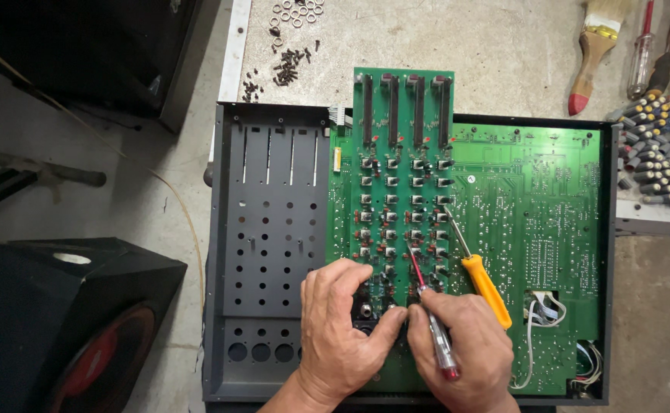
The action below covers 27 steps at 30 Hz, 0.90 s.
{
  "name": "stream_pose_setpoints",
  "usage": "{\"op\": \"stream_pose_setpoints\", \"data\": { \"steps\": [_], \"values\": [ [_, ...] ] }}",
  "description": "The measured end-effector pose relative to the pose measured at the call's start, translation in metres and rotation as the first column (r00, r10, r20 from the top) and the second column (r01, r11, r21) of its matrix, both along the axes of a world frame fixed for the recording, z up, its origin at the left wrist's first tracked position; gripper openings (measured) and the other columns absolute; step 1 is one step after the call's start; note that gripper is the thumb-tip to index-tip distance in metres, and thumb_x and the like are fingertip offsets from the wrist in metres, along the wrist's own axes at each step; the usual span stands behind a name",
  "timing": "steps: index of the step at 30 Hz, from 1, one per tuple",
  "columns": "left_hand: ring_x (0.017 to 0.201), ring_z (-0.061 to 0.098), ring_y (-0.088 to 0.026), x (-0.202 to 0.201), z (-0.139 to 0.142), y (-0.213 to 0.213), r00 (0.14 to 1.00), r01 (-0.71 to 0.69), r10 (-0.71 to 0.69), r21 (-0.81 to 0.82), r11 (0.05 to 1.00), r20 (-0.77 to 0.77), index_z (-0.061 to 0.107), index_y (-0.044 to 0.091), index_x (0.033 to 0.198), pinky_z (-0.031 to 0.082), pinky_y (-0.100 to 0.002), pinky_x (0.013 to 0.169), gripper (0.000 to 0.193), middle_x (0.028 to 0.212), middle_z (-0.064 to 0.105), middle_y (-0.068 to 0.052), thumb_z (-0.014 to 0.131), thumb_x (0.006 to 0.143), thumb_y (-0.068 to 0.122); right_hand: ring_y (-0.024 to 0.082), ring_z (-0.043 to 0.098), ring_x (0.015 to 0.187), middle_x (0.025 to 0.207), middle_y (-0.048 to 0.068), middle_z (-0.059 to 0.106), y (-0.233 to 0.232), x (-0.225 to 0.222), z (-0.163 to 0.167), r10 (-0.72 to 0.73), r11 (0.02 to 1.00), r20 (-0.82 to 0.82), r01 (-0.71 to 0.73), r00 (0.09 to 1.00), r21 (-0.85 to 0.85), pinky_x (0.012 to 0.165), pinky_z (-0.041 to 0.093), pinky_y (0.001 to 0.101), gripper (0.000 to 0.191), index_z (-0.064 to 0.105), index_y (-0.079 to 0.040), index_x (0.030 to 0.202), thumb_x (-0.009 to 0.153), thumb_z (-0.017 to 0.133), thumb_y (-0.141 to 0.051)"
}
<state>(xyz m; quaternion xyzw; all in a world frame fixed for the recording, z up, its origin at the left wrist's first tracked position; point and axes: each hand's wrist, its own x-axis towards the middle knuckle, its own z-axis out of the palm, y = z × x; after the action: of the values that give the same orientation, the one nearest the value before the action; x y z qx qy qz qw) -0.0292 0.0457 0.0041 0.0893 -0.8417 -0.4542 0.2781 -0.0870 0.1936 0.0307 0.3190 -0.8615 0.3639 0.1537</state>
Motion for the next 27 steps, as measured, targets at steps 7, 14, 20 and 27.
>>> {"op": "stream_pose_setpoints", "data": {
  "steps": [7,14,20,27],
  "values": [
    [0.105,0.058,-0.033,0.0001,-0.0002,-0.0005,1.0,0.002,-0.002,0.0,1.0,-0.001,0.052,0.007,0.128,0.046,-0.044,0.094,0.066,0.121,0.059,-0.014,0.089,0.074,0.018,0.026,0.069,0.073,0.085,0.011,0.07,0.0019,0.0021,-0.002,-0.003,0.999,0.055,0.005,0.998,-0.039,0.067,0.055,0.0353,0.031,0.067,0.0,0.102,0.075,0.081,0.002],
    [0.104,0.058,-0.033,0.0006,-0.0008,-0.0006,1.0,0.008,-0.008,0.007,1.0,0.006,0.052,0.007,0.128,0.045,-0.044,0.093,0.066,0.121,0.059,-0.014,0.089,0.075,0.02,0.026,0.069,0.077,0.09,0.012,0.07,0.0031,0.0026,-0.0001,0.014,0.998,0.014,-0.013,1.0,-0.054,0.071,0.056,0.0351,0.034,0.067,0.0,0.105,0.074,0.08,0.003],
    [0.104,0.058,-0.033,0.0008,-0.0009,-0.0006,1.0,0.008,-0.008,0.01,1.0,0.0,0.052,0.008,0.129,0.046,-0.044,0.093,0.066,0.122,0.059,-0.013,0.089,0.076,0.022,0.026,0.068,0.079,0.092,0.012,0.069,0.0006,0.0038,0.0022,-0.005,1.0,0.03,0.006,1.0,-0.022,0.071,0.055,0.0352,0.036,0.069,-0.003,0.106,0.073,0.081,0.003],
    [0.104,0.058,-0.033,0.0004,-0.0006,-0.0004,1.0,0.003,-0.003,0.007,1.0,-0.005,0.052,0.008,0.129,0.046,-0.044,0.093,0.066,0.121,0.059,-0.013,0.089,0.076,0.021,0.027,0.068,0.078,0.09,0.012,0.07,0.0023,0.0045,0.0007,0.0,1.0,0.024,0.001,1.0,-0.022,0.072,0.055,0.036,0.033,0.068,-0.002,0.103,0.073,0.08,0.003]
  ]
}}
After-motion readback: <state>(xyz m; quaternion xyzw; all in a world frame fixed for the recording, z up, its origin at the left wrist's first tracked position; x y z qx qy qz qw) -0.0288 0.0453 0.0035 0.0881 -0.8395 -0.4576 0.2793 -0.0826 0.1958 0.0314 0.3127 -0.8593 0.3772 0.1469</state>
